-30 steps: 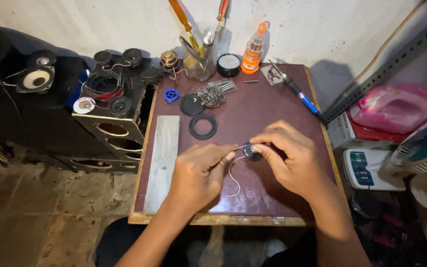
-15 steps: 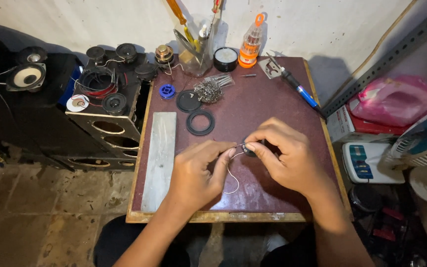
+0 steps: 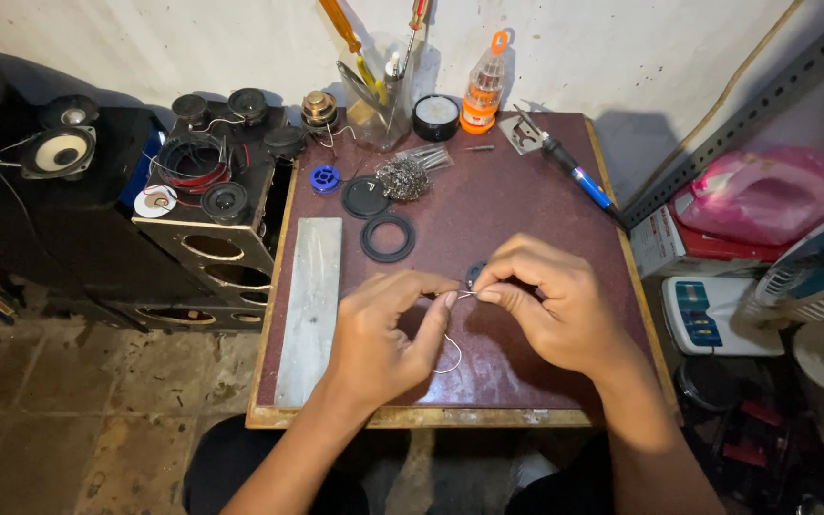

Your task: Soldering wires to a small speaker component on a repair bench.

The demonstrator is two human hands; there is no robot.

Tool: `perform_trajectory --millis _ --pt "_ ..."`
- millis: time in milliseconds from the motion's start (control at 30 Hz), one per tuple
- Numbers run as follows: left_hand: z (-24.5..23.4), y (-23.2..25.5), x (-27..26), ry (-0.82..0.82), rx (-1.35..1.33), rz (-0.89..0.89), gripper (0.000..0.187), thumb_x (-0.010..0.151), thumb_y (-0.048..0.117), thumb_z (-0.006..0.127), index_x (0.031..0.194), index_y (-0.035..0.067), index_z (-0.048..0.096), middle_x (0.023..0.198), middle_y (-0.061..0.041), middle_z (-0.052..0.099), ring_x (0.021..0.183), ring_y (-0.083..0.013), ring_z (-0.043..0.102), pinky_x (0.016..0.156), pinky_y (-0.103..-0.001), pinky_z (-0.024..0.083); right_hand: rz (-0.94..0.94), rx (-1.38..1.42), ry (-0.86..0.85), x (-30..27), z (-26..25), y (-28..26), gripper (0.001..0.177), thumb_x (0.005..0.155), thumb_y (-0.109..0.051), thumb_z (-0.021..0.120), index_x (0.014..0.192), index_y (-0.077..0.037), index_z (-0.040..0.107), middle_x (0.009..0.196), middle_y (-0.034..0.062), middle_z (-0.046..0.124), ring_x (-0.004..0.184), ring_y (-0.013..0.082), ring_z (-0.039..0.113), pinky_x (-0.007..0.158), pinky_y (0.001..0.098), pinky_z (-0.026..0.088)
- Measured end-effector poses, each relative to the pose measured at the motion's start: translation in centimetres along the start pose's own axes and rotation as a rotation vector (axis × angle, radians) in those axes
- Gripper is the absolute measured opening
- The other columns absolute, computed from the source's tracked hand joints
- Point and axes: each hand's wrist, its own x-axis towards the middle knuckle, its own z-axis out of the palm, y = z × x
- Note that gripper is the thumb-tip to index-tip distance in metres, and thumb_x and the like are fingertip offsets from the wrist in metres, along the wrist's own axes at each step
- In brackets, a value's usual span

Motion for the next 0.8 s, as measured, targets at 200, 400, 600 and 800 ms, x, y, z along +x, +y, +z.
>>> perform_trajectory --millis 200,400,600,800 --pt "-0.4 -1.0 -0.1 0.039 0.049 -0.036 0.011 0.087 0.006 0.071 0.088 0.015 0.077 0.076 -0.005 0.077 0.075 -0.0325 0.075 0.071 -0.037 0.056 0.081 -0.103 -0.071 0.0 -0.6 0.7 0.007 0.09 0.002 0.07 0.094 -0.001 0.075 0.081 0.0195 0.07 0.076 0.0372 0.07 0.073 0.048 0.054" --pt "-0.6 -1.0 0.0 0.071 -0.02 -0.1 0.01 0.086 0.005 0.071 0.085 0.014 0.076 0.076 -0.005 0.077 0.077 -0.0335 0.075 0.072 -0.036 0.056 0.204 -0.493 -0.238 -0.4 0.4 2.2 0.005 0.084 -0.011 0.078 0.088 -0.013 0.076 0.086 0.0081 0.069 0.072 0.0351 0.071 0.066 0.0451 0.056" --pt "-0.9 -0.8 0.2 0.084 -0.03 -0.124 0.009 0.085 0.005 0.073 0.084 0.013 0.076 0.076 -0.005 0.077 0.078 -0.0334 0.075 0.072 -0.036 0.055 0.243 -0.533 -0.337 -0.2 1.3 2.0 0.003 0.087 -0.012 0.076 0.083 -0.012 0.075 0.082 0.0083 0.066 0.068 0.0371 0.07 0.061 0.0466 0.055" --pt "-1.3 -0.5 0.3 0.115 -0.041 -0.154 0.01 0.085 0.006 0.072 0.084 0.014 0.076 0.075 -0.005 0.077 0.077 -0.0328 0.075 0.073 -0.036 0.056 0.277 -0.628 -0.389 -0.6 1.5 3.0 0.011 0.088 -0.023 0.074 0.083 -0.016 0.068 0.085 0.0038 0.061 0.074 0.0358 0.071 0.064 0.0445 0.056"
